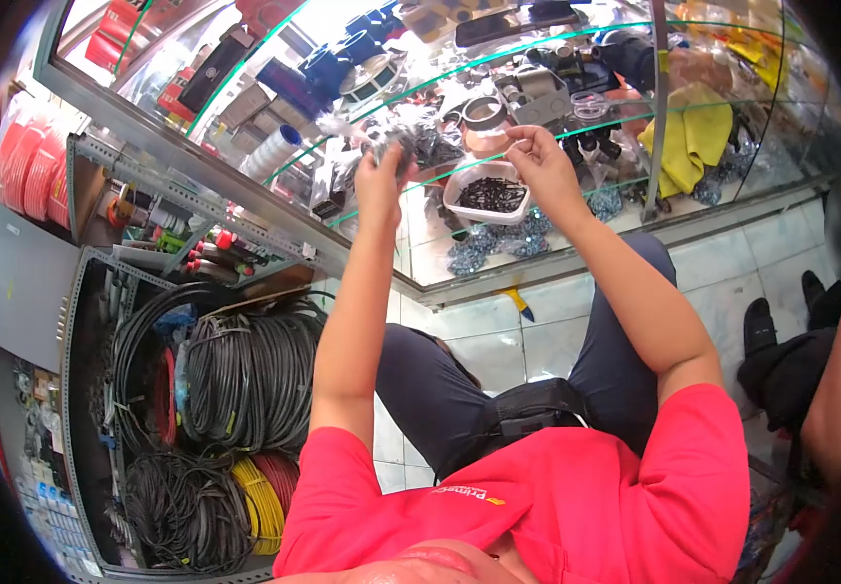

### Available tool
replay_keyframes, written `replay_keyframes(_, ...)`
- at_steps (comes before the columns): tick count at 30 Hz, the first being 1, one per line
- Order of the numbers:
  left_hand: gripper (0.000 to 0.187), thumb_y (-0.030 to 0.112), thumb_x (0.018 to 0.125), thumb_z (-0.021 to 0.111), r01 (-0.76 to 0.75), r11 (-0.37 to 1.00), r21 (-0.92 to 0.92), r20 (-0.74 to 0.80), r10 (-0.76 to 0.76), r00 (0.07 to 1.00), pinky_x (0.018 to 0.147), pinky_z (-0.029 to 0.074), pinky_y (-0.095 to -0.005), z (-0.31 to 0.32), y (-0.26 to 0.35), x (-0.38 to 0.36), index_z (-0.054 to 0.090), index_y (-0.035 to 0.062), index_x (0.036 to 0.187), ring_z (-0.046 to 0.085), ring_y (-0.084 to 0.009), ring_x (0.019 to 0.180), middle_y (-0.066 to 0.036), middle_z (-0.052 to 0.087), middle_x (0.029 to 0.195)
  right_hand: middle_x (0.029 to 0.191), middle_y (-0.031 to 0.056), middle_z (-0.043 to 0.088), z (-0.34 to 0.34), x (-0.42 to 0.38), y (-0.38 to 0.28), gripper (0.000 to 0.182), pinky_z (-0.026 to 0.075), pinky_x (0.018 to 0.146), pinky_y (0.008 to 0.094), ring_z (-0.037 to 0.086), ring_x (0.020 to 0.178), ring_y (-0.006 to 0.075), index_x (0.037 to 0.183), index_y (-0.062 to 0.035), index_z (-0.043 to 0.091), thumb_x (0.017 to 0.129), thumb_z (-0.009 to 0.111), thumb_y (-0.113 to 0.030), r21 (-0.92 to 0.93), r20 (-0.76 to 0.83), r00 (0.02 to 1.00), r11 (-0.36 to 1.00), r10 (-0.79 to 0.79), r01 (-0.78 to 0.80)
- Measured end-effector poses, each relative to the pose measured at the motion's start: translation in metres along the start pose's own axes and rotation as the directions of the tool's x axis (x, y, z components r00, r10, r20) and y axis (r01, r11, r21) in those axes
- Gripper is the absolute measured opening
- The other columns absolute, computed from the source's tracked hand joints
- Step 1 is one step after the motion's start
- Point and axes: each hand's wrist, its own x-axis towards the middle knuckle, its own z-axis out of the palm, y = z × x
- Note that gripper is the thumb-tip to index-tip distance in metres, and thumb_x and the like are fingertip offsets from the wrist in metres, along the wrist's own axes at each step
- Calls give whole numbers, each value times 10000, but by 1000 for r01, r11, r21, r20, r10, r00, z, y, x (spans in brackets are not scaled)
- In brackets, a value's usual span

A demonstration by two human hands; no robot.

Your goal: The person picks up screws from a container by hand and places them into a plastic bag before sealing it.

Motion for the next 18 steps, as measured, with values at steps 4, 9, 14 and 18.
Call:
replay_keyframes(4,416,273,836,552,-179,895,407,-143,257,956,766,470,-372,-11,-27,70,497,-48,1093,592,-331,864,-217,576,1033,796,-25,512,4,0,4,271,373,561,176,464,649,36,1094,-29,489,834,547,-80,9,29,1000,1000,10,-11)
replay_keyframes(9,466,162,813,502,-245,552,797,52,342,938,957,335,-399,-6,-38,69,416,-111,1180,446,-405,1108,-312,458,1173,800,-30,505,0,0,3,269,374,563,175,465,664,35,1096,-38,490,837,548,-82,17,43,999,1000,12,-13)
replay_keyframes(14,626,209,778,610,-324,366,872,26,628,778,962,310,-445,5,-45,24,320,-55,1267,394,-409,1144,-278,438,1201,804,-32,510,-1,-3,-2,266,375,570,171,470,679,28,1096,-41,491,842,546,-98,15,58,998,1000,22,-23)
replay_keyframes(18,583,232,764,636,-115,357,927,-36,391,920,876,356,-458,5,-40,21,376,37,1248,450,-352,1083,-163,503,1166,815,-37,518,1,-2,1,263,377,585,166,474,691,21,1093,-45,494,845,545,-117,-49,70,996,997,62,-58)
